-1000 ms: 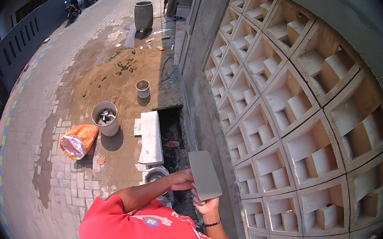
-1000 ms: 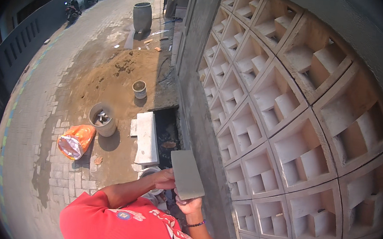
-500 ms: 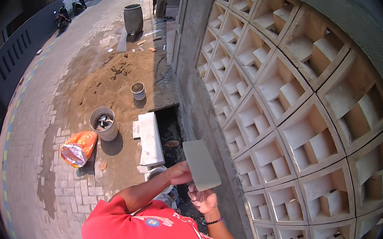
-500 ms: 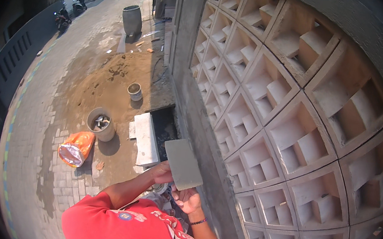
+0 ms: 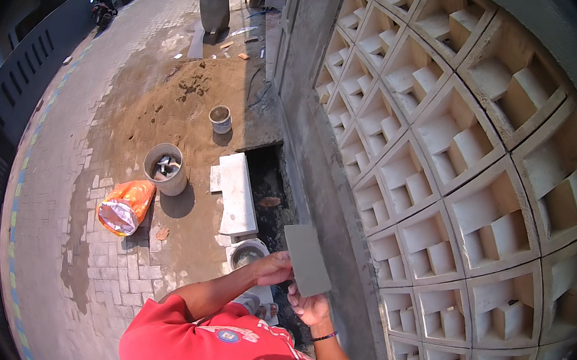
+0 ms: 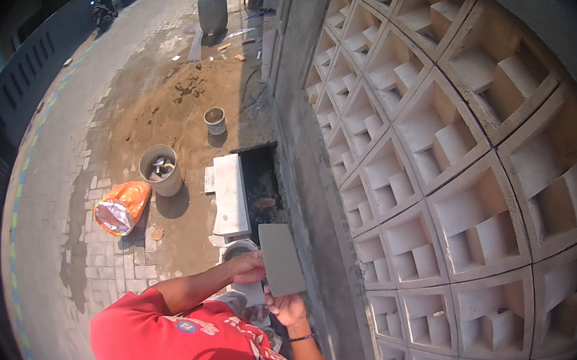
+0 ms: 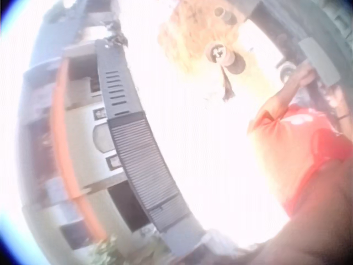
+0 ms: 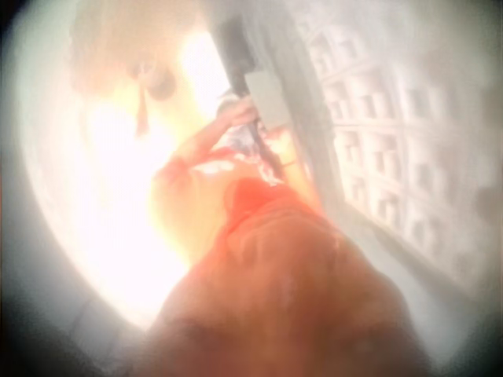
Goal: The person applies cement to a decorative lattice wall using a trowel and float. They repeatedly scoop cement from a bucket, spread it over the wall surface, and smooth it with the float.
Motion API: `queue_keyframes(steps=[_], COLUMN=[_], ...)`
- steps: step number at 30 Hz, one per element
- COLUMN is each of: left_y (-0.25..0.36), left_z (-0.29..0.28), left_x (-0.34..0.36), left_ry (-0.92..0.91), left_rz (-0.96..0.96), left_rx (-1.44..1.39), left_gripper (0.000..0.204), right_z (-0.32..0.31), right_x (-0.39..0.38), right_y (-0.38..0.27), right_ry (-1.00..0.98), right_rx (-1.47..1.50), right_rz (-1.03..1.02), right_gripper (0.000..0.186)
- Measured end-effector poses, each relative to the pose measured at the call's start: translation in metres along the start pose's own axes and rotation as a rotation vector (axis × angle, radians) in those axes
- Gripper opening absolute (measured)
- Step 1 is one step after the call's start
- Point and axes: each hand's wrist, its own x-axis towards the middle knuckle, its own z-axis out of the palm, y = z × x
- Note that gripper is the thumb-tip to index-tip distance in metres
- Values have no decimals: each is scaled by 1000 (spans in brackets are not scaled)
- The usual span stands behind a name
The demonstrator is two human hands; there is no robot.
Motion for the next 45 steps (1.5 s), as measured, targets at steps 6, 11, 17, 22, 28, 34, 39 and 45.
queue_keyframes(steps=[6, 11, 17, 22, 28, 34, 39, 45], left_y=[12, 40, 76, 96, 147, 179, 230, 272], left_z=[-28, -98, -218, -327, -330, -346, -343, -368], left_x=[-26, -71, -143, -215, -325, -379, -419, -426], left_ry=[97, 105, 216, 196, 212, 145, 174, 113], left_rz=[-12, 34, 22, 8, 46, 138, 231, 229], left_rx=[-7, -27, -79, -95, -59, -89, -166, -146], left_gripper=[42, 41, 41, 48, 46, 39, 41, 41], right_z=[-53, -84, -123, -162, -79, -25, -7, 19], right_x=[0, 13, 92, 197, 273, 331, 385, 432], right_y=[29, 47, 116, 239, 364, 398, 429, 439], right_ry=[160, 322, 295, 355, 269, 295, 224, 286], right_rx=[-78, -246, -354, -338, -262, -359, -371, -153], right_rz=[37, 24, -102, -153, 14, 78, 103, 109], right_gripper=[42, 46, 46, 44, 36, 33, 32, 41])
